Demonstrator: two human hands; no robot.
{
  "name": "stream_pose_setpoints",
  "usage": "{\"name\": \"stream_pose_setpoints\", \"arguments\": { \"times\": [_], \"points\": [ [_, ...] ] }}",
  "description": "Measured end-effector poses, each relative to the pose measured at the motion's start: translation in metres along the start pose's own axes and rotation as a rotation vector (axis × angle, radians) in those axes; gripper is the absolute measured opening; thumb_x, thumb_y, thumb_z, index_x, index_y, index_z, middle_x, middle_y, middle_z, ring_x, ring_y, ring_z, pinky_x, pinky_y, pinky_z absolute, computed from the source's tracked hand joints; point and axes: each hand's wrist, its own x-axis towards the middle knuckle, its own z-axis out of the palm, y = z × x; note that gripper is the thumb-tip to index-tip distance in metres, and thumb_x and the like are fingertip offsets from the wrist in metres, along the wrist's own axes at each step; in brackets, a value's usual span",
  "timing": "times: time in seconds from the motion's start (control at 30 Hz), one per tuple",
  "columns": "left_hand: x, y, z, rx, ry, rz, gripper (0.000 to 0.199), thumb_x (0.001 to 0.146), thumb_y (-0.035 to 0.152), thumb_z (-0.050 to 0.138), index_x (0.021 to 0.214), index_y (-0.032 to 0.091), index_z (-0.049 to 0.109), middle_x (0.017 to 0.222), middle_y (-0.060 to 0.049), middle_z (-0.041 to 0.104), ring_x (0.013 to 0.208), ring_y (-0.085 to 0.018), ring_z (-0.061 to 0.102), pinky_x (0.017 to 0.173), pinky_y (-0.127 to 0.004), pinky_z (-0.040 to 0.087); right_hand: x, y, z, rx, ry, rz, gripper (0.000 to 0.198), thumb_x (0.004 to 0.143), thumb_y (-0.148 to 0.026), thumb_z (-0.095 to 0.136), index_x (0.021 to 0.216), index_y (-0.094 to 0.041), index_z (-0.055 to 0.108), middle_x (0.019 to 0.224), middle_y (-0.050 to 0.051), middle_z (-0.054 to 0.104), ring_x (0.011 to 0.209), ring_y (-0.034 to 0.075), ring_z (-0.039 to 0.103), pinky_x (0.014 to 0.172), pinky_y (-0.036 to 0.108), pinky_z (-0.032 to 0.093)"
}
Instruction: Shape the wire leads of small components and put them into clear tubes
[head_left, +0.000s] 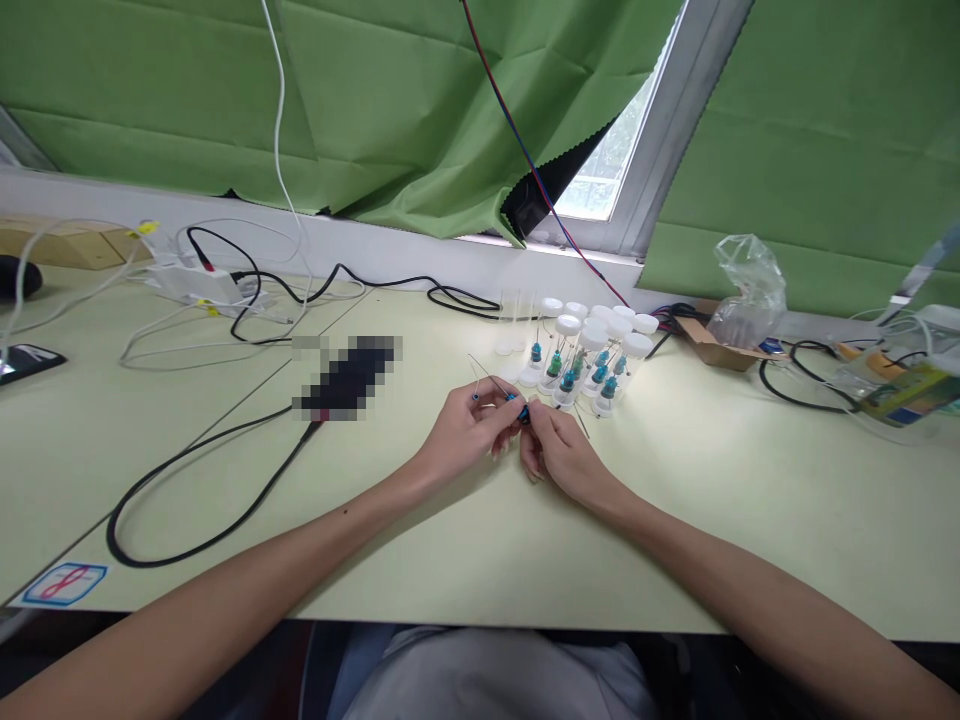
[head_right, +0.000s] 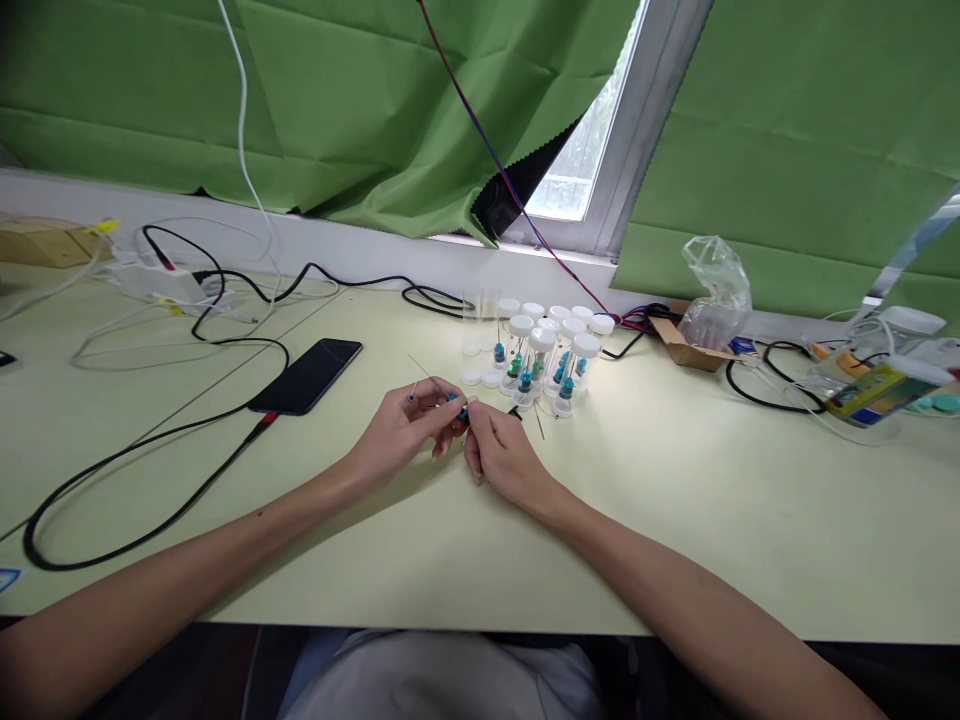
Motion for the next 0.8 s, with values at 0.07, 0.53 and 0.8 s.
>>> {"name": "stream_pose_setpoints", "arguments": {
  "times": [0.07, 0.53, 0.8],
  "points": [
    [-0.0003, -0.0003, 0.0001, 0.0, 0.006, 0.002, 0.029, 0.084, 0.045, 0.068, 0.087, 0.017, 0.06, 0.066, 0.002, 0.059, 0.05, -0.01, 0.053, 0.053, -0.025, 0.043, -0.0004, -0.0003, 0.0001, -0.003, -0.002, 0.0, 0.063, 0.099, -0.065, 0.023, 0.062, -0.021, 0.05, 0.048, -0.002, 0.05, 0.046, 0.013, 0.048, 0.055, 0.027, 0.043],
    [-0.0006, -0.0006, 0.0013, 0.004, 0.028, 0.011, 0.028, 0.084, 0.043, 0.068, 0.088, 0.017, 0.06, 0.067, 0.001, 0.06, 0.05, -0.009, 0.052, 0.052, -0.025, 0.043, -0.0007, 0.0001, -0.0002, 0.004, 0.006, 0.006, 0.054, 0.101, -0.058, 0.029, 0.069, -0.02, 0.051, 0.048, -0.003, 0.049, 0.044, 0.012, 0.046, 0.053, 0.026, 0.041],
    [-0.0014, -0.0005, 0.0014, 0.03, 0.035, 0.019, 0.026, 0.085, 0.042, 0.066, 0.088, 0.017, 0.06, 0.067, 0.001, 0.06, 0.051, -0.01, 0.052, 0.053, -0.025, 0.044, -0.0005, 0.0, -0.0006, -0.004, 0.007, -0.002, 0.052, 0.101, -0.058, 0.03, 0.072, -0.021, 0.052, 0.048, -0.004, 0.05, 0.045, 0.012, 0.047, 0.053, 0.026, 0.041]
  ]
}}
